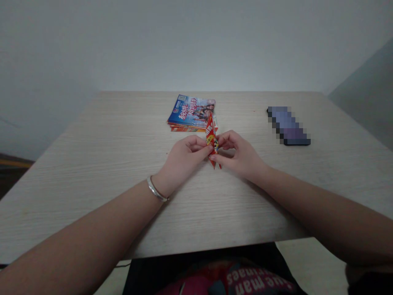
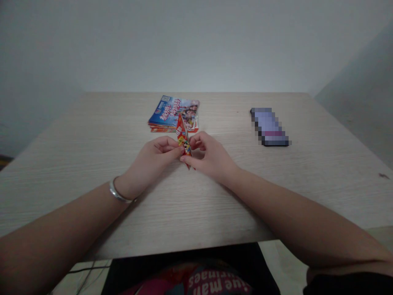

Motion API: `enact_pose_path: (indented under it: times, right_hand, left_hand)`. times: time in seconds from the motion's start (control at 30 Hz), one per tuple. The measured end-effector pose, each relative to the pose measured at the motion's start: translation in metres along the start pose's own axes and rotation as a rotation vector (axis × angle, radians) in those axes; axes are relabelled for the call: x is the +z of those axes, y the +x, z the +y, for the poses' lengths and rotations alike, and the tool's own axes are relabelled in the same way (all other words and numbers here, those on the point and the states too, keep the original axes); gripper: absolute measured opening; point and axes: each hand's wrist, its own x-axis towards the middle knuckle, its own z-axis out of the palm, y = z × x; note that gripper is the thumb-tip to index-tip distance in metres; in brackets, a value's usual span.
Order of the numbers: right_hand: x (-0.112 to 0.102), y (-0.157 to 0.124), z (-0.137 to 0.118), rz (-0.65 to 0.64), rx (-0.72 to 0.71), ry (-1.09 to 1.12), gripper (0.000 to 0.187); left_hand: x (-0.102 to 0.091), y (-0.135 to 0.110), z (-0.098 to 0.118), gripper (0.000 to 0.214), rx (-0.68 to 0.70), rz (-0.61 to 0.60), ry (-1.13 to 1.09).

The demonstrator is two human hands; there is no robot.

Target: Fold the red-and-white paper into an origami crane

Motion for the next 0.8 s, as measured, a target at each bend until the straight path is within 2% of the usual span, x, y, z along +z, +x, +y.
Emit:
enact_pose_path:
  times: [0.17,0.3,0.47,0.57,0.6,0.67,0.8]
  right_hand:
    - [0.001,-0.001,0.001,0.019,0.044,0.003,0.018]
    - [-0.003,0.0,0.0,0.025,-0.054,-0.074,0.015]
    - [-0.011,0.001,0.001,0.013,-0.201,-0.224,0.012]
    - [-0.014,0.001,0.004,-0.044,-0.301,-0.386,0.013]
    - [-0.015,0.0,0.004,-0.068,-0.319,-0.438,0.014]
    - [-0.016,0.0,0.005,-0.104,-0.325,-0.528,0.014]
    - [-0.015,-0.002,0.005,-0.061,-0.27,-0.548,0.01]
  left_hand:
    - [0.0,0.0,-0.002,0.016,0.027,-0.061,0.042]
    - [0.003,0.004,-0.003,0.029,0.055,-0.097,-0.04]
    - [0.001,0.007,-0.008,0.032,0.126,-0.028,0.001]
    - [-0.004,0.004,-0.008,0.038,0.112,0.069,0.111]
    - [-0.005,0.002,-0.007,0.033,0.102,0.062,0.17]
    - [-0.007,-0.001,-0.004,0.021,0.068,0.044,0.251]
    - [-0.01,-0.003,-0.002,0.021,0.023,0.023,0.239]
